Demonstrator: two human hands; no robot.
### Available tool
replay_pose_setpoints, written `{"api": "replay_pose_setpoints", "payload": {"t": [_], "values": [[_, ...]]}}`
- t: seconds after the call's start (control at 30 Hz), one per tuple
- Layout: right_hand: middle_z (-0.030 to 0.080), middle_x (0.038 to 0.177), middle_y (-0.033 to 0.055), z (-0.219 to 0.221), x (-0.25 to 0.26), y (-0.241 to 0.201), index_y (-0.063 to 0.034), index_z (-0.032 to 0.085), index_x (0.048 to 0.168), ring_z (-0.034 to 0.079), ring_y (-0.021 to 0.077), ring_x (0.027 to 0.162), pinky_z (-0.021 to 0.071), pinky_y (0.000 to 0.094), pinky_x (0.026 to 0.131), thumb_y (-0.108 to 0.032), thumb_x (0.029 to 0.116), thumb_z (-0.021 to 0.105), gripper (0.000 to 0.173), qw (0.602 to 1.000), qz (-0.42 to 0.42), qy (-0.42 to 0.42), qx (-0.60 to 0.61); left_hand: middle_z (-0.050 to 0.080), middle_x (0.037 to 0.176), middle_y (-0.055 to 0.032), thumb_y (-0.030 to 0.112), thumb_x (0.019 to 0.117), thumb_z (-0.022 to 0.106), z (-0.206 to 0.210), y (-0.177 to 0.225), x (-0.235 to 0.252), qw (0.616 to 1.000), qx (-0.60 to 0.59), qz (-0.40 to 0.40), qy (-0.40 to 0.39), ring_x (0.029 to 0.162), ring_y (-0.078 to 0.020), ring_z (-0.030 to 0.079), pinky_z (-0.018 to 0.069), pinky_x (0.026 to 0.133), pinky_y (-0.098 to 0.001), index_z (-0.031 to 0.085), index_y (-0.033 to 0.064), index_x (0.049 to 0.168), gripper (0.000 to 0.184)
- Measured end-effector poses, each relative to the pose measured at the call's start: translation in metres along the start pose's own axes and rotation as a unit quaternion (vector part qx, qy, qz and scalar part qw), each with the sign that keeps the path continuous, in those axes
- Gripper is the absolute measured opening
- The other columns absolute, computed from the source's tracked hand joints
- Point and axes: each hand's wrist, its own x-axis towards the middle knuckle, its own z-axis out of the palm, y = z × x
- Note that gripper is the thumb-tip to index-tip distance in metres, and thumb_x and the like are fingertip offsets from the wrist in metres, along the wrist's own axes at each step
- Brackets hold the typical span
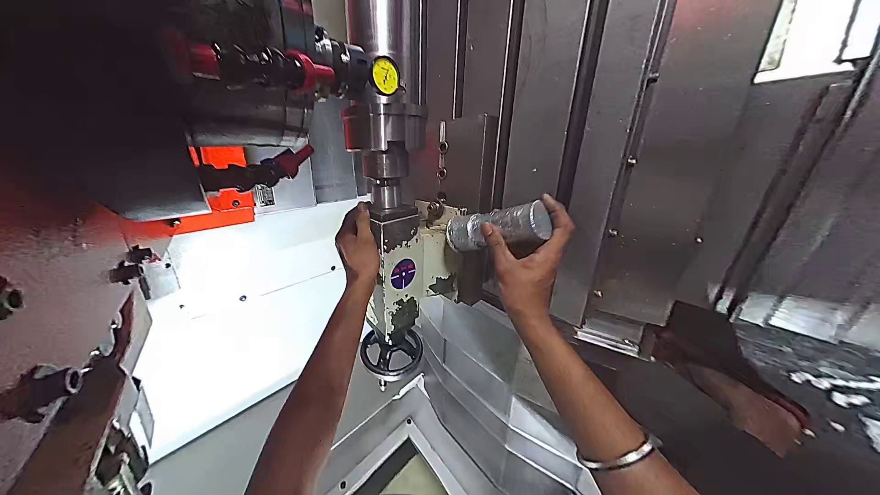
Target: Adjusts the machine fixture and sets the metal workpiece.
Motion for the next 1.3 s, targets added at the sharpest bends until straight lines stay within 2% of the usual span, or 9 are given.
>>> {"api": "replay_pose_setpoints", "payload": {"t": [0.13,0.37,0.5,0.6,0.7,0.87,0.97,1.13,1.3], "values": [[0.052,0.138,0.0199,0.009,-0.002,0.010,0.0051,0.034,0.148,0.058,0.0121,0.123,0.0503,0.0254,0.104,-0.020,0.0822,0.085,0.087,1.000,0.010,0.000,0.022,0.068,0.085,-0.0013,0.038,0.1088,0.044,0.000,0.002,-0.001,1.000,0.003,0.004,0.003,0.078,-0.0094,0.064,0.0547,0.074,-0.0333,0.072,0.0096,0.112,0.040],[0.051,0.136,0.0209,-0.018,0.008,-0.018,0.0111,0.023,0.147,0.064,0.0177,0.119,0.0578,0.0323,0.101,-0.012,0.0836,0.083,0.090,0.989,-0.064,0.109,0.080,0.070,0.086,-0.0024,0.027,0.1092,0.044,0.003,0.007,-0.001,1.000,-0.018,0.008,0.017,0.078,-0.0067,0.066,0.0562,0.074,-0.0287,0.072,0.0043,0.111,0.035],[0.052,0.140,0.0251,0.011,-0.018,0.004,0.0151,0.030,0.146,0.059,0.0163,0.126,0.0502,0.0308,0.107,-0.015,0.0837,0.083,0.088,0.997,-0.037,0.039,0.052,0.071,0.087,-0.0025,0.026,0.1093,0.044,0.003,0.007,-0.002,1.000,-0.011,0.007,0.014,0.079,-0.0067,0.067,0.0564,0.076,-0.0285,0.072,0.0046,0.110,0.035],[0.058,0.133,0.0221,0.026,-0.018,0.009,0.0123,0.033,0.144,0.065,0.0147,0.119,0.0555,0.0296,0.103,-0.013,0.0821,0.084,0.085,0.996,-0.029,0.011,0.079,0.071,0.088,-0.0029,0.024,0.1092,0.043,0.004,0.007,0.003,1.000,-0.013,0.022,0.015,0.079,-0.0066,0.067,0.0563,0.076,-0.0282,0.072,0.0035,0.110,0.035],[0.051,0.141,0.0237,0.008,-0.016,0.001,0.0116,0.031,0.148,0.059,0.0137,0.125,0.0503,0.0270,0.106,-0.016,0.0834,0.083,0.087,0.998,0.001,0.021,0.055,0.072,0.091,-0.0037,0.022,0.1090,0.043,0.002,0.007,-0.004,1.000,-0.009,0.020,0.011,0.082,-0.0064,0.067,0.0564,0.078,-0.0278,0.071,0.0021,0.112,0.035],[0.052,0.135,0.0215,-0.012,-0.010,-0.005,0.0147,0.024,0.145,0.064,0.0122,0.119,0.0559,0.0276,0.103,-0.013,0.0843,0.082,0.089,0.991,-0.032,0.118,0.050,0.071,0.088,-0.0028,0.021,0.1087,0.042,0.002,0.005,-0.002,0.999,-0.014,0.026,0.015,0.079,-0.0055,0.067,0.0566,0.075,-0.0267,0.071,0.0023,0.109,0.035],[0.049,0.142,0.0264,0.010,-0.020,0.012,0.0145,0.027,0.147,0.060,0.0140,0.125,0.0514,0.0277,0.105,-0.016,0.0830,0.083,0.091,0.996,-0.009,0.077,0.041,0.070,0.086,-0.0023,0.021,0.1090,0.042,0.002,0.006,0.000,0.999,-0.025,0.019,0.014,0.076,-0.0056,0.066,0.0565,0.073,-0.0267,0.071,0.0017,0.109,0.034],[0.050,0.143,0.0238,0.000,-0.012,0.008,0.0110,0.034,0.147,0.055,0.0109,0.129,0.0459,0.0222,0.108,-0.019,0.0824,0.084,0.087,0.999,0.017,0.040,0.025,0.070,0.085,-0.0016,0.023,0.1097,0.042,0.002,0.007,-0.004,0.999,-0.034,0.017,0.007,0.074,-0.0053,0.065,0.0561,0.071,-0.0255,0.070,0.0019,0.111,0.035],[0.050,0.137,0.0224,-0.019,-0.004,-0.003,0.0140,0.023,0.147,0.063,0.0142,0.121,0.0554,0.0291,0.104,-0.014,0.0846,0.082,0.090,0.991,-0.028,0.120,0.049,0.071,0.089,-0.0032,0.021,0.1089,0.042,0.003,0.004,0.000,0.999,-0.040,0.025,0.013,0.080,-0.0059,0.067,0.0573,0.075,-0.0266,0.071,0.0012,0.111,0.034]]}}
